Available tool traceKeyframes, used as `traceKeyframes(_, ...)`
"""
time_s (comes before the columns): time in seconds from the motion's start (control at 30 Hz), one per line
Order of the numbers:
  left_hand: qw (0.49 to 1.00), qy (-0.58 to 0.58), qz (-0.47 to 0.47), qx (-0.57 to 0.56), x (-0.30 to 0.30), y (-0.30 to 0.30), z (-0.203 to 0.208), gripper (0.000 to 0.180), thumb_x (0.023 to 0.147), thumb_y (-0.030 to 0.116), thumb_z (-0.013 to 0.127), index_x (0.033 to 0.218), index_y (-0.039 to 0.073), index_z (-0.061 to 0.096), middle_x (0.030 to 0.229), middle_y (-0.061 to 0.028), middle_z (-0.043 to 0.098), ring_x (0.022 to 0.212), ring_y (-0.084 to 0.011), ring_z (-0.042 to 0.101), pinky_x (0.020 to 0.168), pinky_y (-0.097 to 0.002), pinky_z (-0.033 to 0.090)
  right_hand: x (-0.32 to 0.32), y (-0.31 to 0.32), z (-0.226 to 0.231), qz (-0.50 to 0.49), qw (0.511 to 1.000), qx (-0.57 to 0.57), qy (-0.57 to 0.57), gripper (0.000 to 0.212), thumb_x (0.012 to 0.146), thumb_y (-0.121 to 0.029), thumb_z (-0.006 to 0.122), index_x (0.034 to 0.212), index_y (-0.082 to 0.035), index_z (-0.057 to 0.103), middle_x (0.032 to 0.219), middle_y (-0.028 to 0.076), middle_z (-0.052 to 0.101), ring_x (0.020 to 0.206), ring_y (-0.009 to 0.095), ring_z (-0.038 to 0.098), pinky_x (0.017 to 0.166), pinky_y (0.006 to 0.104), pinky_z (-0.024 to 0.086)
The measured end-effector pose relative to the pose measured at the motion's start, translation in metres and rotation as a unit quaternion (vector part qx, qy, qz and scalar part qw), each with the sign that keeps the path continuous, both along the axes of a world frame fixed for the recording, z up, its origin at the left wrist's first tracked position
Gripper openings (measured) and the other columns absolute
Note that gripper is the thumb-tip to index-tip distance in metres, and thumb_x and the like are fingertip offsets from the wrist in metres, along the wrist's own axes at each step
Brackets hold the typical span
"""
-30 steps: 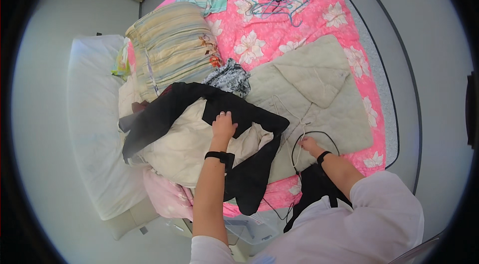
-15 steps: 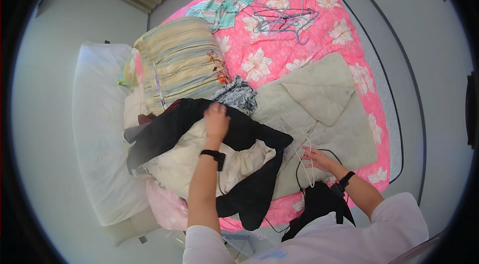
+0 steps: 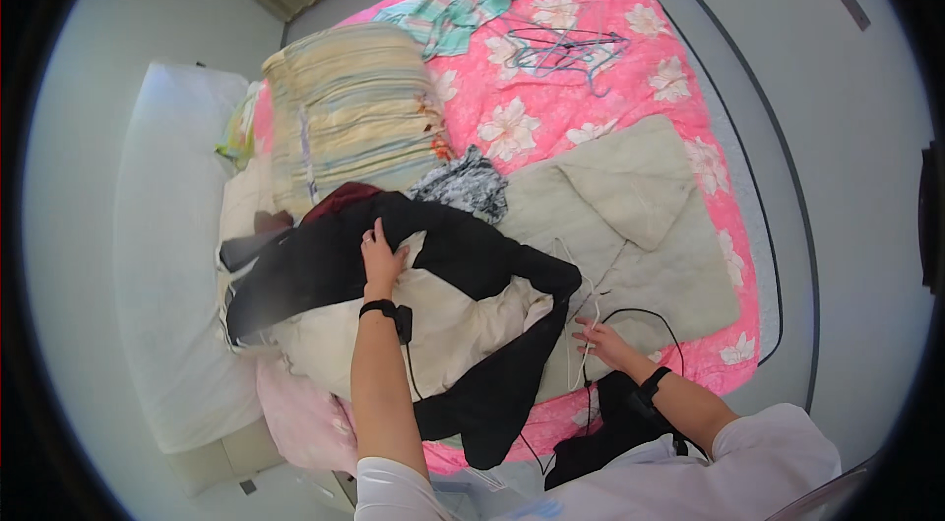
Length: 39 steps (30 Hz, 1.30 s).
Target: The person takes several pairs of pants and a jacket from a bed and hangs them on hangers before placing them inside a closet.
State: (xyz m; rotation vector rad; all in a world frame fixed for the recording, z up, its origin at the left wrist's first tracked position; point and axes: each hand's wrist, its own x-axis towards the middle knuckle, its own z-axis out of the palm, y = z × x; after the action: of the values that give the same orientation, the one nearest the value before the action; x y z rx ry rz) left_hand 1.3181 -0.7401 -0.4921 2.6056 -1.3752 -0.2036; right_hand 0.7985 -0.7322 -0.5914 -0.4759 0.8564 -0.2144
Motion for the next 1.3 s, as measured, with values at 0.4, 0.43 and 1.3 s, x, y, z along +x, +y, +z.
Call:
traceKeyframes(0.4, 0.992, 0.079, 0.068, -0.077, -0.062, 0.031, 0.153, 0.051, 0.078, 0.02, 0.073, 0.117, -0.004, 0.05, 0.102, -0.0315, 0.062, 0.101, -0.045, 0.059, 0.083, -0.047, 0.05, -0.013, -0.079, 0.157, 0.077, 0.702, -0.674, 0.216, 0.025, 0.095, -0.016, 0.052, 0.113, -0.001, 0.058, 0.087, 0.022, 0.063, 0.072, 0.039, 0.058, 0.066, 0.0385, 0.048)
traceKeyframes(0.43, 0.99, 0.086, 0.07, -0.083, -0.069, 0.028, 0.18, 0.052, 0.077, 0.02, 0.073, 0.116, -0.004, 0.051, 0.102, -0.0314, 0.062, 0.101, -0.0451, 0.059, 0.083, -0.0472, 0.05, -0.012, -0.086, 0.188, 0.078, 0.699, -0.681, 0.203, 0.025, 0.095, -0.016, 0.052, 0.113, -0.001, 0.058, 0.087, 0.022, 0.063, 0.072, 0.039, 0.058, 0.066, 0.0385, 0.048)
traceKeyframes(1.3, 0.908, 0.06, 0.158, -0.383, -0.249, 0.248, 0.473, 0.046, 0.079, 0.014, 0.063, 0.119, -0.006, 0.05, 0.107, -0.0296, 0.062, 0.104, -0.0412, 0.06, 0.089, -0.0409, 0.047, 0.132, 0.117, 0.458, 0.015, 0.876, -0.43, -0.216, 0.018, 0.098, -0.018, 0.05, 0.085, -0.006, 0.057, 0.058, -0.005, 0.041, 0.046, 0.003, 0.036, 0.041, 0.0237, 0.026)
